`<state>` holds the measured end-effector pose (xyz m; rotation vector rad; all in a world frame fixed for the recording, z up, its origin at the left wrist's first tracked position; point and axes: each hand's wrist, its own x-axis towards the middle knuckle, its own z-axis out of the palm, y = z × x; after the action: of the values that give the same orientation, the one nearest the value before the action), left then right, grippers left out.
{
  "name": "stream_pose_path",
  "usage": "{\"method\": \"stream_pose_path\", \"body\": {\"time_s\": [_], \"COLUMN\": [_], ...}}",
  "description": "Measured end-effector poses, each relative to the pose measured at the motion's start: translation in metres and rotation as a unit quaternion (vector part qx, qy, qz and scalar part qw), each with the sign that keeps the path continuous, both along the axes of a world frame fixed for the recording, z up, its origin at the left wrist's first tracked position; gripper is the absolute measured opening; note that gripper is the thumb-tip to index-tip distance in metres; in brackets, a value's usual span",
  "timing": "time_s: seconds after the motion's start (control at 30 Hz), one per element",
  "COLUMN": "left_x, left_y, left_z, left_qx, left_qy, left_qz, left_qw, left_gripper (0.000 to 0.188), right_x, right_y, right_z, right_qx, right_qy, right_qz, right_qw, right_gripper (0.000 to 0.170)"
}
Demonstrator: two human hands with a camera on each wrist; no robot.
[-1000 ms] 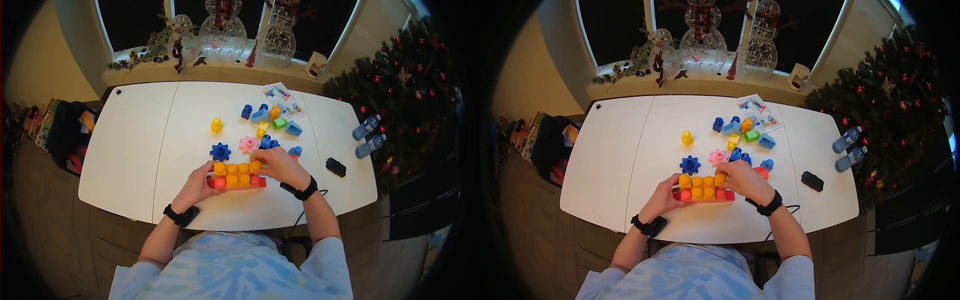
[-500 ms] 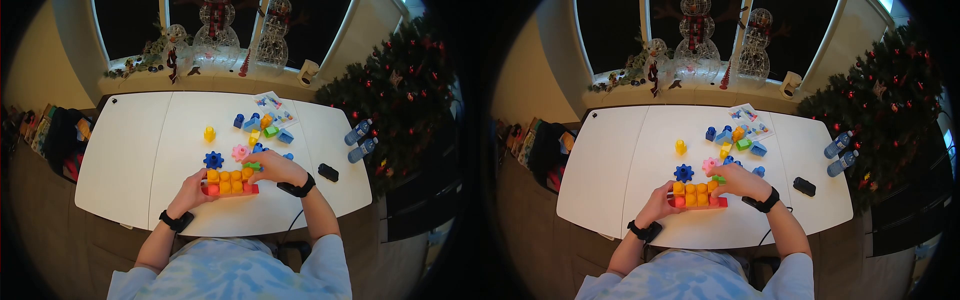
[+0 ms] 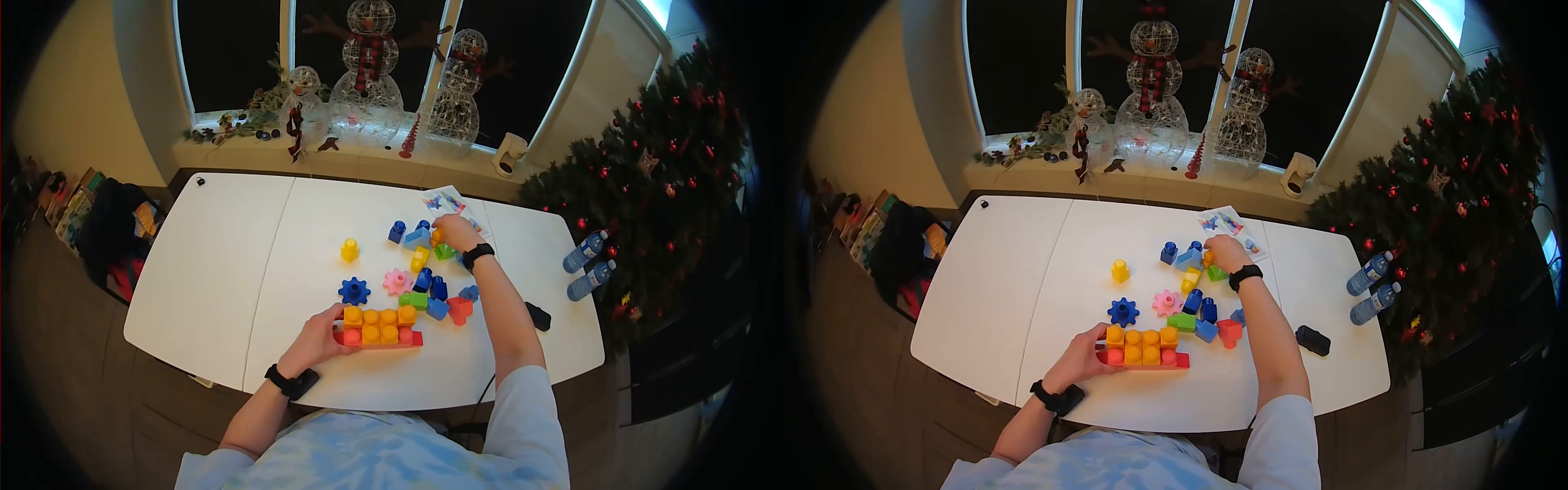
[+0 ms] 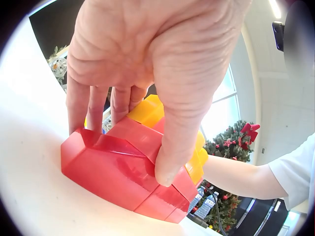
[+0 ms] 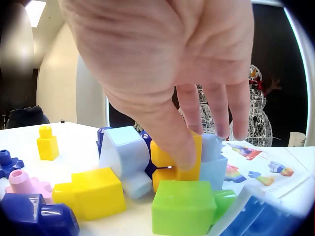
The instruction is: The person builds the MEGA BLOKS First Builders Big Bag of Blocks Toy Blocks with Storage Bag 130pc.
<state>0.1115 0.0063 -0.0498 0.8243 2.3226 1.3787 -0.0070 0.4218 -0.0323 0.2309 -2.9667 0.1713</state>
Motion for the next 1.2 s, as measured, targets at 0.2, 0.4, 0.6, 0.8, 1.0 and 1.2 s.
{"method": "stream_pose_path", "body": {"time_s": [0.2,0.4,0.6,0.8,1.0,1.2], "left_x": [0.0,0.001,0.002,0.0,0.002,0.0], "left_y": [0.0,0.0,0.001,0.0,0.0,0.001], "left_z": [0.0,0.002,0.005,-0.009,-0.005,-0.006], "left_qx": [-0.009,-0.009,-0.015,0.026,0.047,0.029], "left_qy": [-0.016,-0.02,-0.025,0.03,0.029,0.036], "left_qz": [0.004,0.003,0.01,0.006,0.013,0.01], "left_qw": [1.0,1.0,1.0,0.999,0.998,0.999], "left_gripper": [0.071,0.068,0.067,0.074,0.074,0.074], "right_x": [0.017,0.061,0.122,0.165,0.169,0.167], "right_y": [-0.008,-0.029,-0.083,-0.156,-0.162,-0.159], "right_z": [0.009,0.052,0.066,0.059,0.049,0.046], "right_qx": [-0.019,-0.071,-0.427,-0.439,-0.373,-0.294], "right_qy": [-0.022,-0.025,0.009,0.001,-0.034,-0.033], "right_qz": [-0.038,-0.032,0.02,0.126,0.108,0.17], "right_qw": [0.999,0.997,0.904,0.89,0.921,0.94], "right_gripper": [0.023,0.031,0.034,0.043,0.036,0.033]}}
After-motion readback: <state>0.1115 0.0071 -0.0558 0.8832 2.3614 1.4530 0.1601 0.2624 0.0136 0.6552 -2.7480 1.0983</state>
